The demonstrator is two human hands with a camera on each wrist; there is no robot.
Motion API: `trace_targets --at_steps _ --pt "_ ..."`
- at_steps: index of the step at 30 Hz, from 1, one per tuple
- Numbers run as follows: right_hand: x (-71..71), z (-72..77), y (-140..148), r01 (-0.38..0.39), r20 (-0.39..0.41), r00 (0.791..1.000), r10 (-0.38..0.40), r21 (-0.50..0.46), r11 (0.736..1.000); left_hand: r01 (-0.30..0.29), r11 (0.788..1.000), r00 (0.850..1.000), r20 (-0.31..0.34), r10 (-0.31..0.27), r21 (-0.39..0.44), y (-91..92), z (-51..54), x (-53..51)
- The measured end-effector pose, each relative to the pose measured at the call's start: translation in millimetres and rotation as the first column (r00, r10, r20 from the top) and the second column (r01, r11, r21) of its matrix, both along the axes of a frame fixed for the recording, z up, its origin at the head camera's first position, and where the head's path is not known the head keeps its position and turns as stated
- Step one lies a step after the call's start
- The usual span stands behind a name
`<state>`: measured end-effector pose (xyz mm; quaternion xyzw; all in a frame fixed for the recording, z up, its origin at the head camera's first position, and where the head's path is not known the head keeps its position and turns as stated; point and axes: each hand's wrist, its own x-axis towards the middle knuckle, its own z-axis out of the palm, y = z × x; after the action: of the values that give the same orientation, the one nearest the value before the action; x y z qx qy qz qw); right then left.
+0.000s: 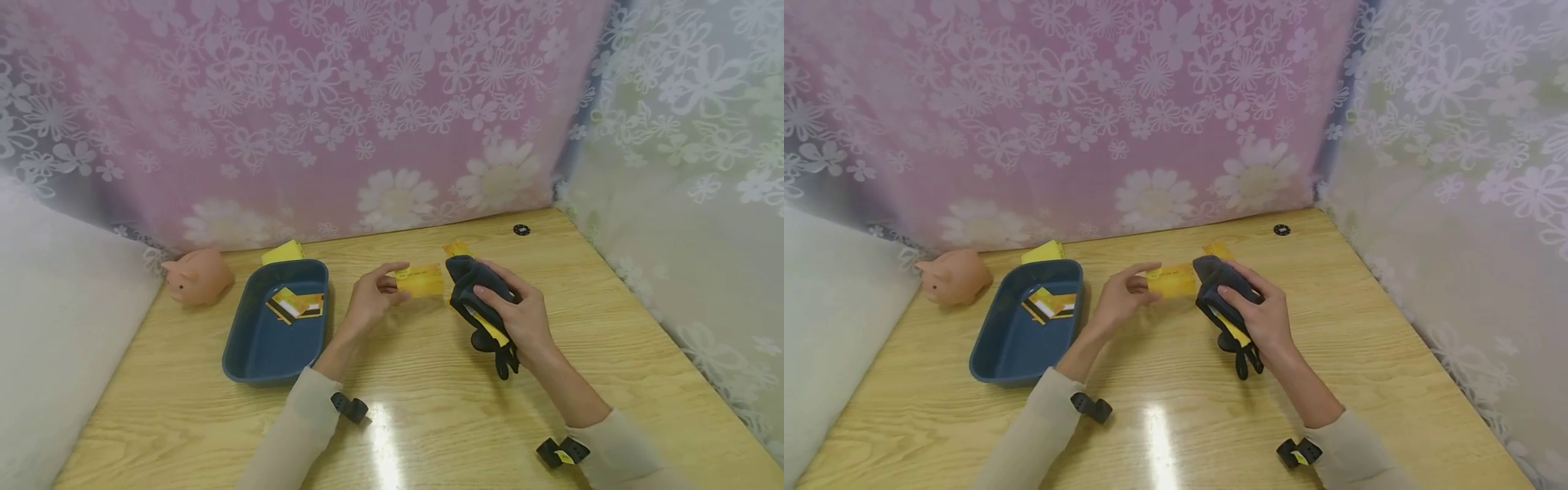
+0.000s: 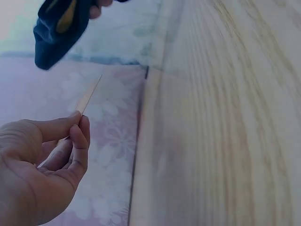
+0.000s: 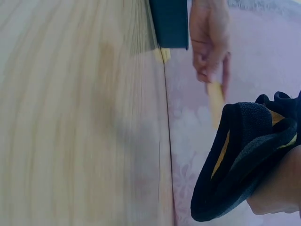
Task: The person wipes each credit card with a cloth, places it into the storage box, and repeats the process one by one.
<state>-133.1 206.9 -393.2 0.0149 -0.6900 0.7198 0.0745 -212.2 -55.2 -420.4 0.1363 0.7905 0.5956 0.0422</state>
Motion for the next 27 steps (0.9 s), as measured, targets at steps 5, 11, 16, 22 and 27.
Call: trace_targets --at_steps 5,11,16,22,27 --pt "-2.0 8.4 -22.8 -0.064 -0.047 0.997 0.064 0.004 0.998 0.038 0.999 0.999 -0.023 -0.037 0.014 -2.5 21.0 12.0" --pt "-7.2 25.3 -49.1 -0.126 -0.099 0.987 0.126 0.002 0.992 0.02 0.999 0.998 -0.055 -0.021 -0.025 -5.6 42.2 22.0" --pt "-10.7 36.1 -67.5 -0.191 -0.118 0.974 0.192 0.023 0.981 -0.011 1.0 0.998 -0.069 0.012 0.026 -6.5 50.9 25.8" --pt "-13.4 42.3 -82.8 -0.193 -0.147 0.968 0.203 0.079 0.978 -0.02 0.993 0.996 -0.084 0.03 0.118 -8.5 55.4 26.2" --pt "-14.5 38.9 -87.0 -0.143 -0.193 0.966 0.175 0.169 0.975 -0.02 0.99 0.996 -0.08 0.032 0.14 -10.3 53.5 25.5"
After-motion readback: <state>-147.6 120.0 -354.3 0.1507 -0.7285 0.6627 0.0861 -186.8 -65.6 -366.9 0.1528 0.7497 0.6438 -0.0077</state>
